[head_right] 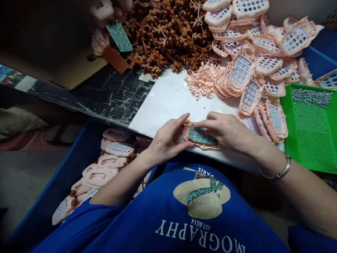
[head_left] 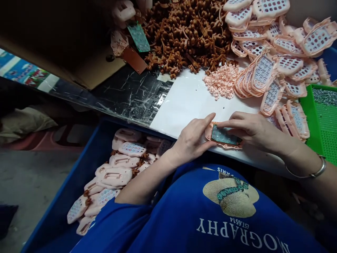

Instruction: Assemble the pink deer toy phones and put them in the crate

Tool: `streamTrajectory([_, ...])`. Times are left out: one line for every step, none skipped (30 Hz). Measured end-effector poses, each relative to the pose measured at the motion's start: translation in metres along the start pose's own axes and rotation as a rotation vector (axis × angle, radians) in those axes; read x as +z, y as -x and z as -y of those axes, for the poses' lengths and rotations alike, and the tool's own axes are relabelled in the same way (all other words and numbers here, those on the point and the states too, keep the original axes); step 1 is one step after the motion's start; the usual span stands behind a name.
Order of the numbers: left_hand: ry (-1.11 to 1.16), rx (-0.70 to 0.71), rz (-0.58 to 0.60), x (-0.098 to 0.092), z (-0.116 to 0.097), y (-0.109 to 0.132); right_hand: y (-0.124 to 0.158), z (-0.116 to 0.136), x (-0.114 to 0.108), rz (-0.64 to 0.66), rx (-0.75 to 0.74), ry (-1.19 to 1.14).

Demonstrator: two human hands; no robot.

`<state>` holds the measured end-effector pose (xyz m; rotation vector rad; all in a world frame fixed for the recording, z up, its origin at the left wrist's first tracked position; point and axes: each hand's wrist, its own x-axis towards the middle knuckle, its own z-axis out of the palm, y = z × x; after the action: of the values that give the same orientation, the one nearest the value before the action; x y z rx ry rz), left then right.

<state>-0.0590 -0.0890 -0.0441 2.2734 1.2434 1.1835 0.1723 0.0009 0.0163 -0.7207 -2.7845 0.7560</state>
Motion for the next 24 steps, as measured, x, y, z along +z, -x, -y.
streamTrajectory([-0.001, -0.006, 0.000, 0.002, -0.002, 0.000, 0.001, -0.001, 0.000, 0.006, -0.002, 0.002])
streamTrajectory([0.000, -0.009, -0.001, 0.003, -0.003, 0.001, 0.003, -0.002, 0.000, 0.007, -0.001, 0.003])
streamTrajectory([0.003, -0.010, -0.005, 0.005, -0.005, 0.001, 0.005, -0.003, 0.000, 0.005, 0.005, 0.001])
streamTrajectory([0.005, -0.007, -0.011, 0.006, -0.007, 0.002, 0.007, -0.004, -0.001, 0.004, 0.012, -0.003])
streamTrajectory([0.007, -0.002, -0.020, 0.008, -0.008, 0.002, 0.008, -0.005, -0.001, 0.007, 0.020, -0.008])
streamTrajectory([0.008, 0.001, -0.026, 0.009, -0.010, 0.002, 0.010, -0.006, -0.002, 0.012, 0.027, -0.014])
streamTrajectory([0.007, 0.002, -0.030, 0.011, -0.011, 0.001, 0.011, -0.006, -0.003, 0.018, 0.033, -0.018])
streamTrajectory([0.007, 0.002, -0.031, 0.012, -0.012, 0.001, 0.013, -0.006, -0.003, 0.023, 0.036, -0.020])
streamTrajectory([0.007, 0.000, -0.029, 0.012, -0.013, 0.001, 0.014, -0.007, -0.004, 0.025, 0.035, -0.023])
streamTrajectory([0.007, -0.003, -0.026, 0.013, -0.013, 0.000, 0.014, -0.006, -0.004, 0.022, 0.031, -0.028])
streamTrajectory([0.008, -0.005, -0.024, 0.014, -0.014, 0.000, 0.015, -0.006, -0.004, 0.019, 0.028, -0.034])
streamTrajectory([0.010, -0.003, -0.023, 0.014, -0.014, 0.000, 0.016, -0.006, -0.004, 0.016, 0.025, -0.040])
streamTrajectory([0.012, 0.000, -0.023, 0.015, -0.014, -0.001, 0.016, -0.006, -0.005, 0.015, 0.023, -0.043])
streamTrajectory([0.015, 0.002, -0.022, 0.015, -0.015, -0.001, 0.017, -0.006, -0.005, 0.016, 0.022, -0.044])
streamTrajectory([0.019, 0.003, -0.020, 0.015, -0.015, -0.001, 0.017, -0.006, -0.005, 0.018, 0.023, -0.039])
streamTrajectory([0.024, 0.002, -0.017, 0.016, -0.015, 0.000, 0.017, -0.006, -0.005, 0.020, 0.021, -0.033])
streamTrajectory([0.026, -0.002, -0.011, 0.016, -0.015, 0.000, 0.017, -0.006, -0.005, 0.021, 0.018, -0.027])
streamTrajectory([0.028, -0.009, -0.005, 0.016, -0.015, 0.000, 0.018, -0.006, -0.005, 0.021, 0.013, -0.024])
streamTrajectory([0.029, -0.016, 0.000, 0.016, -0.015, 0.000, 0.018, -0.006, -0.005, 0.022, 0.011, -0.023])
streamTrajectory([0.028, -0.022, 0.003, 0.016, -0.015, 0.000, 0.018, -0.007, -0.005, 0.024, 0.011, -0.023])
streamTrajectory([0.027, -0.026, 0.005, 0.016, -0.015, 0.000, 0.018, -0.007, -0.005, 0.025, 0.011, -0.022])
streamTrajectory([0.025, -0.027, 0.005, 0.016, -0.015, 0.000, 0.018, -0.007, -0.005, 0.027, 0.010, -0.020])
streamTrajectory([0.024, -0.024, 0.003, 0.016, -0.015, 0.000, 0.018, -0.007, -0.005, 0.027, 0.010, -0.016])
streamTrajectory([0.023, -0.019, 0.000, 0.016, -0.015, 0.000, 0.017, -0.007, -0.005, 0.027, 0.008, -0.009])
